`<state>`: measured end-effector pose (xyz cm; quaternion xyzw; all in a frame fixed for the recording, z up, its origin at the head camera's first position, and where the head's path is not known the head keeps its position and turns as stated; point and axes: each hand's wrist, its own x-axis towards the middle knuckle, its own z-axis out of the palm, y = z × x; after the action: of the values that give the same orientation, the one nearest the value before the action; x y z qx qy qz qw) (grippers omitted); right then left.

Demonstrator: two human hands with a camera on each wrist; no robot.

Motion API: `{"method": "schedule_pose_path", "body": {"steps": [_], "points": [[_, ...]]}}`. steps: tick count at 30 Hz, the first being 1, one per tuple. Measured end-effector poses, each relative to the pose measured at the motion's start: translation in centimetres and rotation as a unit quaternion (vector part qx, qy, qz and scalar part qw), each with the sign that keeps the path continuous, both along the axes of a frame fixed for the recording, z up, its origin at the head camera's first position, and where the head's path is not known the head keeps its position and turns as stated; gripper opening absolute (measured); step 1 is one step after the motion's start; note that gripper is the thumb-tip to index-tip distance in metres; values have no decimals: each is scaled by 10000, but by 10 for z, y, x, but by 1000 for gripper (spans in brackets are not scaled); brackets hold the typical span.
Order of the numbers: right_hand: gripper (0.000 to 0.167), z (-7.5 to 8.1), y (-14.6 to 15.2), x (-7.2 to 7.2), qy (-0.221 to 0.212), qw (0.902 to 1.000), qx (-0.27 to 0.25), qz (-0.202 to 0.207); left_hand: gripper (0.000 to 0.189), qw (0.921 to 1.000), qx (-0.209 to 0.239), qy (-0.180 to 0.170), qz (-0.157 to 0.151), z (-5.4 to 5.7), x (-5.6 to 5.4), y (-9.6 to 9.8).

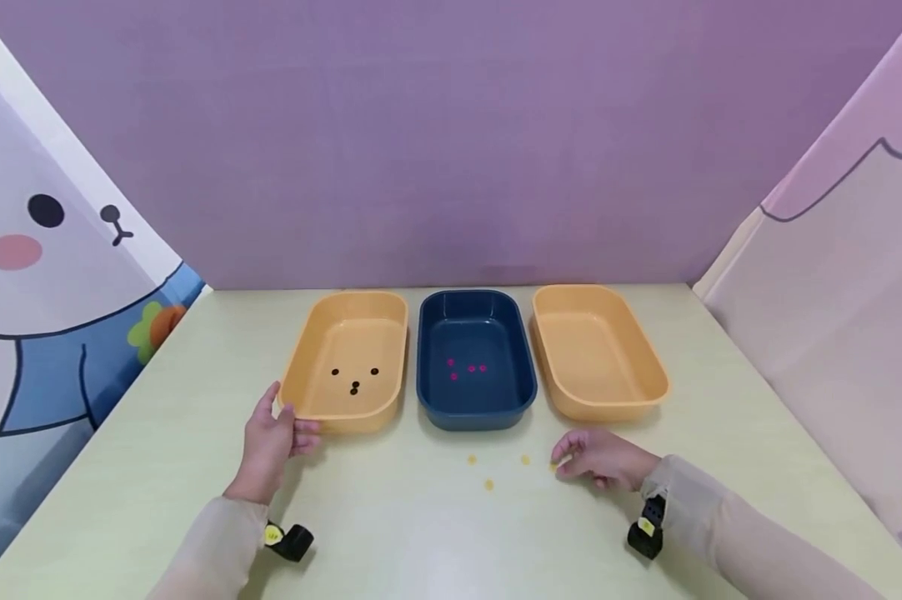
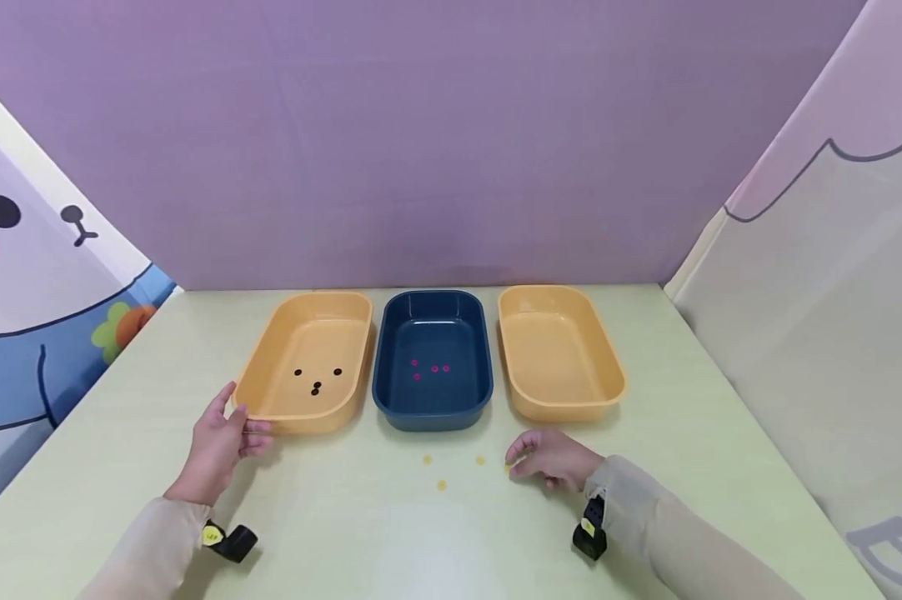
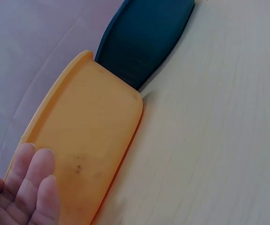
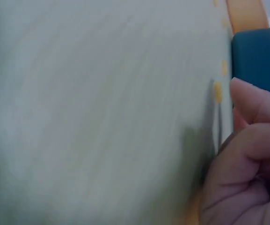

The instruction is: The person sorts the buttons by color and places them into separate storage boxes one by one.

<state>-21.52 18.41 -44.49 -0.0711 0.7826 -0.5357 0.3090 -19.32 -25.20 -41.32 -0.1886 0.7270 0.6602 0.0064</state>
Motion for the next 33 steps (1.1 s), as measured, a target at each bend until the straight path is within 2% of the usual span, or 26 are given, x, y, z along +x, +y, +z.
{"method": "schedule_pose_path", "body": {"steps": [6, 11, 16, 21, 25, 33], "points": [[22, -5, 6, -4, -147, 9999, -16, -35, 59, 10000, 40, -41, -22, -1, 1, 2], [26, -5, 7, -8, -223, 9996, 58, 132, 60, 9999, 113, 25, -27, 2, 2, 1], [26, -5, -1, -10, -155, 9992, 261, 276, 60, 9998, 159, -42, 79, 4, 9, -3], [21, -5, -4, -11, -6, 9981, 578, 233, 60, 9998, 144, -56, 102, 3, 10, -5], [20, -4, -5, -11, 178, 9981, 509, 289, 60, 9997, 208, -30, 138, 3, 9, -6], [12, -6, -6, 4, 836, 9940, 587, 399, 59, 9999, 108, -60, 82, 6, 10, -1]]}}
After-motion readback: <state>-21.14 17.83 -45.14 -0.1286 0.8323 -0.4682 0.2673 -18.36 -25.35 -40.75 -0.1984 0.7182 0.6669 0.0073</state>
